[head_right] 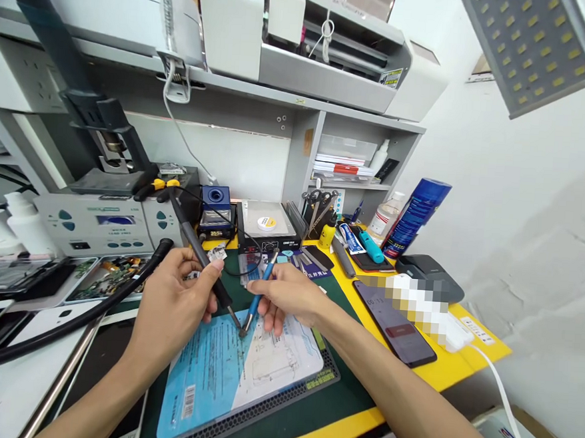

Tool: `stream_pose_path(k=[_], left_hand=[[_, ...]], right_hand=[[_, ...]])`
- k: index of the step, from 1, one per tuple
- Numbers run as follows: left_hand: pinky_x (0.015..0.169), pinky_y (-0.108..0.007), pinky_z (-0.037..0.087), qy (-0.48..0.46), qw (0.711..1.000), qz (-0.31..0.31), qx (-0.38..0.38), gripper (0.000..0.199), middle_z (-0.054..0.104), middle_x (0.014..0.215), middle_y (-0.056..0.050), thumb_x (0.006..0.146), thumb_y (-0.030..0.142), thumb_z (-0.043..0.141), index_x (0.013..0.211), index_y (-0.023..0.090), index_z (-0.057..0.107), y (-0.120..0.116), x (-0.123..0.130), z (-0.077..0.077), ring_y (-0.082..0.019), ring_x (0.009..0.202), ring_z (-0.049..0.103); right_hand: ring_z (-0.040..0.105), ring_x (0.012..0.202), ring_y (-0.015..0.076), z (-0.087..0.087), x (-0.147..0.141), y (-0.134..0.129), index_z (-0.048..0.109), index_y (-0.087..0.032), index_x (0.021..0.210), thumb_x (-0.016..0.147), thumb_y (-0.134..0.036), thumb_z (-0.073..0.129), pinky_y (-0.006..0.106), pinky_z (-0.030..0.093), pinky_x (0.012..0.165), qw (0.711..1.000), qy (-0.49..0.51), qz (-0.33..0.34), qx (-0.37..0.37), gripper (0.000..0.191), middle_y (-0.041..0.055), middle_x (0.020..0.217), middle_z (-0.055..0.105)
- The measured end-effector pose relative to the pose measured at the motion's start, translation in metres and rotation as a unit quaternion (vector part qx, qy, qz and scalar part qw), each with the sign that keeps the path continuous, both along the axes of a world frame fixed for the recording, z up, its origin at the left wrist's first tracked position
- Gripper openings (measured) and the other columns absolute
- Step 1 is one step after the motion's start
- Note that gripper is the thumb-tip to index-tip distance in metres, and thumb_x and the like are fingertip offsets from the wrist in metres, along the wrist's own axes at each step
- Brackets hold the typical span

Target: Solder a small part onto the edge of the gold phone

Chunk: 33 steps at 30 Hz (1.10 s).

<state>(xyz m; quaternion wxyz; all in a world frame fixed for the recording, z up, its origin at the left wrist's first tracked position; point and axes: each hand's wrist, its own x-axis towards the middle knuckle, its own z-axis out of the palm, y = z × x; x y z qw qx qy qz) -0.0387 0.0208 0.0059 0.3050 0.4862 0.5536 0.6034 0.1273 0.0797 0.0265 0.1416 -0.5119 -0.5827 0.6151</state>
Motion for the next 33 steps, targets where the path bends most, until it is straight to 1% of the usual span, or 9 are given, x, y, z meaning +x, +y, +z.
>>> stream_pose_path(k=[6, 11, 13, 16, 19, 22, 25, 28, 33], left_hand=[[0.032, -0.021, 0.040, -0.001, 1.000, 0.000, -0.003, 0.025, 0.063, 0.077, 0.005, 0.091, 0.042, 0.065, 0.087, 0.025, 0.048, -0.002, 0.001, 0.000, -0.010, 0.038, 0.054], [0.033, -0.022, 0.040, -0.005, 1.000, -0.006, -0.007, 0.026, 0.061, 0.071, 0.006, 0.091, 0.044, 0.065, 0.087, 0.025, 0.047, -0.003, 0.001, 0.000, -0.011, 0.038, 0.053], [0.033, -0.022, 0.040, -0.005, 1.000, -0.004, -0.010, 0.026, 0.059, 0.069, 0.007, 0.091, 0.044, 0.065, 0.087, 0.026, 0.047, -0.003, 0.001, 0.001, -0.011, 0.038, 0.053], [0.032, -0.022, 0.041, -0.007, 1.000, -0.001, -0.014, 0.027, 0.060, 0.070, 0.006, 0.090, 0.045, 0.066, 0.087, 0.026, 0.047, -0.003, 0.001, 0.002, -0.012, 0.038, 0.054], [0.031, -0.022, 0.040, -0.009, 1.000, -0.001, -0.015, 0.027, 0.060, 0.070, 0.006, 0.090, 0.045, 0.066, 0.087, 0.026, 0.047, -0.004, 0.001, 0.001, -0.012, 0.037, 0.054], [0.031, -0.022, 0.039, -0.013, 1.000, 0.000, -0.016, 0.027, 0.061, 0.071, 0.005, 0.089, 0.044, 0.067, 0.088, 0.025, 0.047, -0.003, 0.002, 0.000, -0.011, 0.037, 0.053], [0.031, -0.022, 0.041, -0.017, 1.000, -0.003, -0.015, 0.027, 0.063, 0.074, 0.005, 0.089, 0.044, 0.067, 0.089, 0.025, 0.048, -0.002, 0.003, -0.001, -0.011, 0.038, 0.054], [0.031, -0.022, 0.041, -0.015, 1.000, -0.004, -0.014, 0.027, 0.061, 0.072, 0.006, 0.089, 0.045, 0.067, 0.089, 0.025, 0.048, -0.002, 0.003, 0.000, -0.011, 0.038, 0.054], [0.032, -0.023, 0.042, -0.014, 1.000, -0.003, -0.009, 0.029, 0.063, 0.078, 0.004, 0.088, 0.047, 0.068, 0.090, 0.025, 0.049, -0.002, 0.001, -0.002, -0.012, 0.039, 0.055]], right_hand=[[0.048, 0.021, 0.0120, -0.005, 0.001, 0.000, 0.052, -0.019, 0.052, 0.092, -0.026, 0.062, 0.018, 0.039, 0.021, 1.000, 0.004, -0.013, 0.018, 0.042, 0.0024, 0.033, 0.058], [0.047, 0.022, 0.0103, -0.005, 0.005, -0.001, 0.055, -0.018, 0.056, 0.088, -0.024, 0.066, 0.018, 0.039, 0.021, 0.999, 0.044, -0.016, 0.023, 0.035, -0.0037, 0.035, 0.056], [0.048, 0.024, 0.0094, -0.002, 0.011, 0.000, 0.060, -0.016, 0.061, 0.088, -0.029, 0.069, 0.017, 0.040, 0.022, 0.998, 0.066, 0.003, 0.008, 0.032, -0.0037, 0.038, 0.057], [0.055, 0.031, 0.0106, 0.002, 0.022, 0.003, 0.066, -0.012, 0.077, 0.089, -0.036, 0.069, 0.019, 0.045, 0.025, 0.994, 0.103, 0.037, -0.029, 0.027, -0.0018, 0.051, 0.065], [0.059, 0.035, 0.0119, 0.001, 0.029, 0.006, 0.066, -0.013, 0.085, 0.092, -0.040, 0.067, 0.020, 0.046, 0.026, 0.989, 0.126, 0.050, -0.054, 0.028, -0.0021, 0.056, 0.066], [0.057, 0.032, 0.0115, -0.005, 0.028, 0.009, 0.064, -0.013, 0.075, 0.095, -0.041, 0.063, 0.019, 0.045, 0.025, 0.989, 0.130, 0.039, -0.055, 0.035, -0.0024, 0.048, 0.063], [0.056, 0.029, 0.0120, -0.009, 0.022, 0.007, 0.062, -0.012, 0.064, 0.097, -0.040, 0.061, 0.019, 0.045, 0.025, 0.991, 0.116, 0.035, -0.061, 0.043, 0.0011, 0.043, 0.062], [0.057, 0.030, 0.0122, -0.007, 0.016, 0.003, 0.062, -0.012, 0.063, 0.098, -0.035, 0.059, 0.020, 0.047, 0.026, 0.993, 0.103, 0.028, -0.058, 0.042, 0.0027, 0.047, 0.067], [0.054, 0.025, 0.0129, -0.003, 0.011, -0.001, 0.064, -0.009, 0.055, 0.101, -0.032, 0.052, 0.020, 0.045, 0.025, 0.997, 0.067, 0.011, -0.039, 0.053, 0.0066, 0.038, 0.062]])
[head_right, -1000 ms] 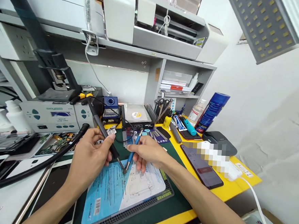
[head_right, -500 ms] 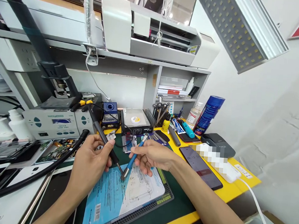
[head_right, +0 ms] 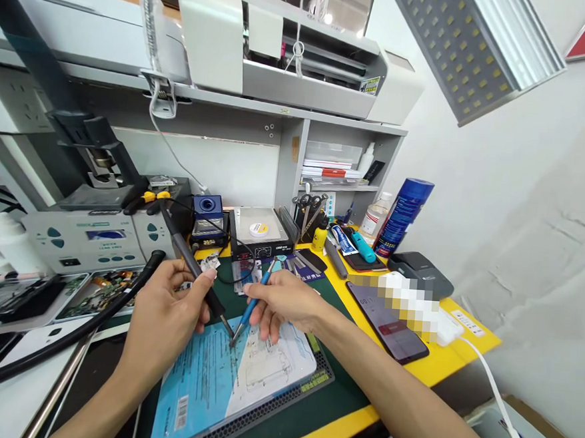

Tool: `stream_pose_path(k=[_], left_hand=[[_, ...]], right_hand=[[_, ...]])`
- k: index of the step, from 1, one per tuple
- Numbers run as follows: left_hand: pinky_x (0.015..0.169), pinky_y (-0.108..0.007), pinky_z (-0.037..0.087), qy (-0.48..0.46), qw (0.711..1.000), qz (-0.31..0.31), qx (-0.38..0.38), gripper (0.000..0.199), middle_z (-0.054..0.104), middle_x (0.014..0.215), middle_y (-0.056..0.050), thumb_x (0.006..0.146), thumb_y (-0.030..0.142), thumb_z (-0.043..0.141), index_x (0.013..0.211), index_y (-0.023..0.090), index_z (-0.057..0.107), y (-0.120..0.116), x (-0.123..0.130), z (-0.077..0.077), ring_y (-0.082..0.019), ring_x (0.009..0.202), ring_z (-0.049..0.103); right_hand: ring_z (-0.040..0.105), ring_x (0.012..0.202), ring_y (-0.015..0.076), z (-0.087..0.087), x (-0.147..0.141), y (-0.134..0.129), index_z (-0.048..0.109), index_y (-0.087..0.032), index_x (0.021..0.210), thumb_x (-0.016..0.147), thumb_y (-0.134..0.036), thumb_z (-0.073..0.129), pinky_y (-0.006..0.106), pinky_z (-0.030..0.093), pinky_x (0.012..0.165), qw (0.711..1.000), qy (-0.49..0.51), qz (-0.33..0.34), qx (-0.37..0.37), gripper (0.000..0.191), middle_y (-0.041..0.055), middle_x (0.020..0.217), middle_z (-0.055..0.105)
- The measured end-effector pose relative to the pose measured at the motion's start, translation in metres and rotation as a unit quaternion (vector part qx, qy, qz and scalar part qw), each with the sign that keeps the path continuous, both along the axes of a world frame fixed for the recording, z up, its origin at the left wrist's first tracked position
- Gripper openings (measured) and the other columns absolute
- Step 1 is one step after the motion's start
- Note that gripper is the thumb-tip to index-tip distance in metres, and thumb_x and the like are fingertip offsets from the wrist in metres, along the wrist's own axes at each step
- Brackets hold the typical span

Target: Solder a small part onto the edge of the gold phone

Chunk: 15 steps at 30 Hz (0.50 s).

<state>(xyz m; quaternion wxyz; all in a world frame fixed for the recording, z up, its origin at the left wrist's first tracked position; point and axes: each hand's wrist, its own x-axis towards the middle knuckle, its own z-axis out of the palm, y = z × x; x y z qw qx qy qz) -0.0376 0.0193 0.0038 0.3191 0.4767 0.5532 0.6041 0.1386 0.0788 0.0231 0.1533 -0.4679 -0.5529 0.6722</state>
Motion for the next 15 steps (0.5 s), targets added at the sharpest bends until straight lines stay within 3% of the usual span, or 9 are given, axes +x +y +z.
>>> stream_pose_path(k=[6, 15], left_hand=[[0.032, -0.023, 0.039, 0.007, 1.000, 0.007, -0.002, 0.028, 0.059, 0.071, 0.007, 0.088, 0.045, 0.068, 0.088, 0.026, 0.048, 0.0016, -0.0002, 0.0000, -0.012, 0.037, 0.053], [0.033, -0.023, 0.039, 0.021, 1.000, 0.009, -0.006, 0.025, 0.059, 0.068, 0.006, 0.090, 0.043, 0.066, 0.087, 0.026, 0.048, 0.0006, -0.0008, 0.0019, -0.012, 0.037, 0.052]], right_hand=[[0.059, 0.029, 0.0149, -0.0058, 0.0040, 0.0041, 0.064, -0.012, 0.057, 0.096, -0.038, 0.061, 0.021, 0.049, 0.027, 1.000, -0.001, -0.004, -0.003, 0.047, 0.0077, 0.042, 0.066], [0.064, 0.034, 0.0158, -0.0013, 0.0026, 0.0027, 0.062, -0.012, 0.068, 0.100, -0.027, 0.055, 0.021, 0.050, 0.029, 0.999, 0.018, -0.029, -0.015, 0.036, 0.0037, 0.049, 0.068]])
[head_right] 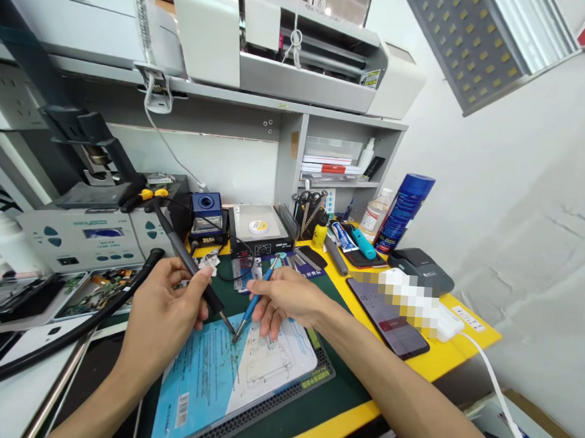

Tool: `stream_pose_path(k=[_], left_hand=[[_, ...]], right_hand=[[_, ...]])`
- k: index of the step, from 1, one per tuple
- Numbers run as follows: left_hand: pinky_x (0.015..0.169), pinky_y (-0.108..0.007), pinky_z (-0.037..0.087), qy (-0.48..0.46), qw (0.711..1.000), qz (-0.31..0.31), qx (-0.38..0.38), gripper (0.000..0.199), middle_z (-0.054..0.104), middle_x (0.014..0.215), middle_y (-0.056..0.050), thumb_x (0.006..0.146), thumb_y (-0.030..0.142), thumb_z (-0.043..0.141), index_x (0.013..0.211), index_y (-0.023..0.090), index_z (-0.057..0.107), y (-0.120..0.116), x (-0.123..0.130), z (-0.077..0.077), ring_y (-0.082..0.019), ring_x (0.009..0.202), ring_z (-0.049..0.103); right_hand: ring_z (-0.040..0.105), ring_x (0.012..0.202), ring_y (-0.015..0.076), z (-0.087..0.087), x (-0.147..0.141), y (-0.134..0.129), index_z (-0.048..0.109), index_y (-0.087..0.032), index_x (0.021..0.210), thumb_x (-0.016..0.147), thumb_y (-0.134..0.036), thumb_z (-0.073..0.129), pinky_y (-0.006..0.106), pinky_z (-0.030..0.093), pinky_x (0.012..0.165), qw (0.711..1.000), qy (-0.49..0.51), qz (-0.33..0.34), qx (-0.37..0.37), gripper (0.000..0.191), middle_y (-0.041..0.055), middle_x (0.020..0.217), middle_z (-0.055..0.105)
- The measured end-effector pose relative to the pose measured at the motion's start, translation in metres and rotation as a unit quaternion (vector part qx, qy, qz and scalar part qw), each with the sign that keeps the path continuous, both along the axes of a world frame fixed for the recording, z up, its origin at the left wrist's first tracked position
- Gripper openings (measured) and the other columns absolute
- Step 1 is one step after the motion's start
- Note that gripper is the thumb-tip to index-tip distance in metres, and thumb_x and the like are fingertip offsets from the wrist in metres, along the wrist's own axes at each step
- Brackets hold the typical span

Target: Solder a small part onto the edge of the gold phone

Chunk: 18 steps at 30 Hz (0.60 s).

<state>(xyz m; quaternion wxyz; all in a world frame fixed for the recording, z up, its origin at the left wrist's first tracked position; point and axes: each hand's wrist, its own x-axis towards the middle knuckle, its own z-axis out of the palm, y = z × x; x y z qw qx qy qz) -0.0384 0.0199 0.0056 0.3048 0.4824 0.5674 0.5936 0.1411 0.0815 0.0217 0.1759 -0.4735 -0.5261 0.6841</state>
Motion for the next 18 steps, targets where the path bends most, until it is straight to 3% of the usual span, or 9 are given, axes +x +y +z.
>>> stream_pose_path(k=[8, 18], left_hand=[[0.035, -0.023, 0.040, 0.002, 1.000, -0.005, 0.008, 0.023, 0.060, 0.068, 0.006, 0.091, 0.042, 0.064, 0.089, 0.025, 0.050, 0.001, -0.001, -0.003, -0.012, 0.039, 0.053], [0.035, -0.022, 0.038, 0.003, 1.000, 0.006, 0.018, 0.025, 0.062, 0.078, 0.004, 0.090, 0.044, 0.066, 0.089, 0.024, 0.051, 0.002, -0.002, -0.007, -0.010, 0.041, 0.053]], right_hand=[[0.062, 0.031, 0.0158, 0.001, -0.002, -0.002, 0.061, -0.011, 0.058, 0.103, -0.031, 0.051, 0.021, 0.049, 0.027, 1.000, -0.023, -0.008, -0.003, 0.049, 0.0077, 0.044, 0.065], [0.065, 0.036, 0.0168, -0.003, 0.009, 0.007, 0.059, -0.014, 0.073, 0.102, -0.025, 0.048, 0.023, 0.054, 0.031, 0.999, 0.037, -0.009, -0.006, 0.033, 0.0019, 0.048, 0.065]])
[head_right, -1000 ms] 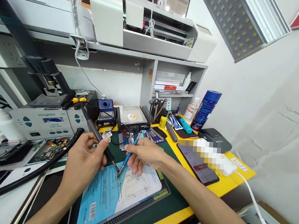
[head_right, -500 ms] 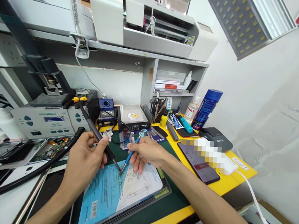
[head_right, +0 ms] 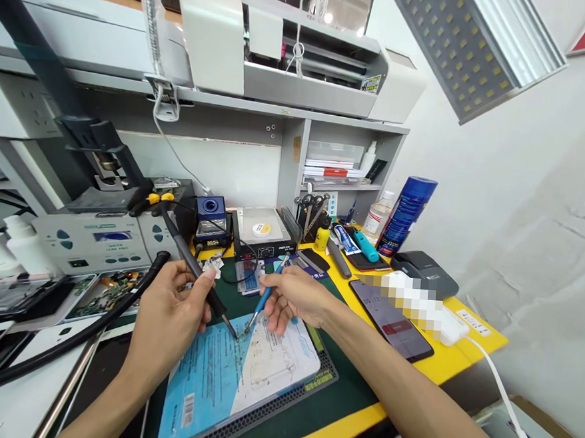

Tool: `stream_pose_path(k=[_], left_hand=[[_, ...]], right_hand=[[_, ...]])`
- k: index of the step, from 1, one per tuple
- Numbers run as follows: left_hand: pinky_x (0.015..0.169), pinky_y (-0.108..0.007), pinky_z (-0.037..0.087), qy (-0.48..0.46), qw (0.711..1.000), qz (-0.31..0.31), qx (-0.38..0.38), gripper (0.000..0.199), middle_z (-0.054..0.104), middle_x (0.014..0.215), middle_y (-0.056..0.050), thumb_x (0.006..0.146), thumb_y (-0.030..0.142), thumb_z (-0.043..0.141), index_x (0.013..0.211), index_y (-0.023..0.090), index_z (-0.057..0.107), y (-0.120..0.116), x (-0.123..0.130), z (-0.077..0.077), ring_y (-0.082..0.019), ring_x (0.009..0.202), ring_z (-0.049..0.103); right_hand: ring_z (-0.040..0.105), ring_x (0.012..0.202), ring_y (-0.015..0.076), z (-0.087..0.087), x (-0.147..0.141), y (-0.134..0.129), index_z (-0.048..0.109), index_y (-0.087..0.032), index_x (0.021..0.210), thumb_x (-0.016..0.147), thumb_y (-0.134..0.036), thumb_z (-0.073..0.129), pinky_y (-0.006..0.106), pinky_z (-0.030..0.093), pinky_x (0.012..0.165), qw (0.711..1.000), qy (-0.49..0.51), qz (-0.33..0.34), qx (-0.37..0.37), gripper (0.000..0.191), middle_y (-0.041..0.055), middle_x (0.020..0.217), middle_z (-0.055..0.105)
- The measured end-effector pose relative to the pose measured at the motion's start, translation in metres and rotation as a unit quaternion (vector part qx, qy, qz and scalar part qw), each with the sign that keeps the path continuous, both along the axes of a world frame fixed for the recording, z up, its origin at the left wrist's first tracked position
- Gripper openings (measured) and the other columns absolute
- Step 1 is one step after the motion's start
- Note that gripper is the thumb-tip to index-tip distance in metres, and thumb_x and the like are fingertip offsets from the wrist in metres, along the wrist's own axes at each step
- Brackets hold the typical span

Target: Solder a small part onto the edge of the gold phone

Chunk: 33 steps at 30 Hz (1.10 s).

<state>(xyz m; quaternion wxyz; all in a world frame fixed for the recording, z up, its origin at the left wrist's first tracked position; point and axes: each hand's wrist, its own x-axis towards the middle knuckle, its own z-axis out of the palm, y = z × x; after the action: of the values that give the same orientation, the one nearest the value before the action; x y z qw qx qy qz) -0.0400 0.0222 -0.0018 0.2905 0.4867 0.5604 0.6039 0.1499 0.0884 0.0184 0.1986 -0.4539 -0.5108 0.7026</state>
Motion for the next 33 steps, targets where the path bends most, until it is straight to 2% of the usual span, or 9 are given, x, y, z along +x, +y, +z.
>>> stream_pose_path(k=[6, 10, 13, 25, 28, 33], left_hand=[[0.037, -0.022, 0.037, 0.001, 1.000, 0.005, 0.002, 0.023, 0.062, 0.078, 0.004, 0.090, 0.043, 0.066, 0.089, 0.024, 0.051, -0.001, 0.001, 0.000, -0.009, 0.042, 0.051], [0.036, -0.022, 0.037, -0.003, 1.000, 0.006, 0.002, 0.024, 0.061, 0.077, 0.004, 0.089, 0.044, 0.066, 0.090, 0.024, 0.051, -0.002, 0.001, 0.000, -0.010, 0.041, 0.051], [0.036, -0.022, 0.038, -0.004, 1.000, 0.004, 0.003, 0.025, 0.060, 0.076, 0.005, 0.089, 0.045, 0.066, 0.089, 0.025, 0.051, -0.002, 0.001, 0.000, -0.010, 0.041, 0.053], [0.038, -0.022, 0.037, 0.015, 1.000, 0.006, -0.004, 0.024, 0.063, 0.073, 0.006, 0.088, 0.045, 0.066, 0.090, 0.025, 0.053, 0.000, 0.002, 0.003, -0.010, 0.040, 0.050], [0.041, -0.022, 0.039, 0.016, 1.000, 0.009, -0.004, 0.024, 0.063, 0.073, 0.005, 0.088, 0.044, 0.066, 0.089, 0.024, 0.053, -0.001, 0.001, 0.002, -0.010, 0.043, 0.052], [0.036, -0.022, 0.034, 0.018, 1.000, 0.013, -0.004, 0.025, 0.059, 0.070, 0.006, 0.088, 0.045, 0.066, 0.089, 0.025, 0.051, -0.002, 0.001, 0.001, -0.010, 0.039, 0.048]], right_hand=[[0.063, 0.033, 0.0161, 0.003, 0.000, -0.004, 0.064, -0.011, 0.074, 0.100, -0.030, 0.055, 0.024, 0.052, 0.029, 0.999, 0.009, 0.036, -0.002, 0.033, 0.0031, 0.050, 0.068], [0.061, 0.031, 0.0155, 0.001, -0.004, -0.006, 0.063, -0.011, 0.058, 0.100, -0.039, 0.056, 0.022, 0.051, 0.028, 0.999, -0.019, 0.040, 0.001, 0.051, 0.0064, 0.043, 0.065], [0.062, 0.031, 0.0154, -0.001, -0.007, -0.006, 0.064, -0.010, 0.053, 0.100, -0.045, 0.055, 0.021, 0.051, 0.030, 0.998, -0.038, 0.046, 0.007, 0.059, 0.0099, 0.042, 0.066], [0.062, 0.031, 0.0159, -0.005, -0.012, -0.005, 0.062, -0.012, 0.056, 0.103, -0.041, 0.051, 0.022, 0.052, 0.030, 0.999, -0.043, 0.018, 0.025, 0.056, 0.0095, 0.044, 0.067], [0.064, 0.032, 0.0173, -0.004, -0.011, -0.006, 0.060, -0.013, 0.061, 0.102, -0.038, 0.052, 0.024, 0.053, 0.030, 0.999, -0.029, 0.016, 0.019, 0.049, 0.0069, 0.044, 0.067], [0.064, 0.033, 0.0187, -0.002, -0.012, -0.009, 0.060, -0.013, 0.069, 0.102, -0.029, 0.051, 0.025, 0.052, 0.028, 0.999, -0.012, 0.031, 0.012, 0.038, 0.0043, 0.046, 0.067]])
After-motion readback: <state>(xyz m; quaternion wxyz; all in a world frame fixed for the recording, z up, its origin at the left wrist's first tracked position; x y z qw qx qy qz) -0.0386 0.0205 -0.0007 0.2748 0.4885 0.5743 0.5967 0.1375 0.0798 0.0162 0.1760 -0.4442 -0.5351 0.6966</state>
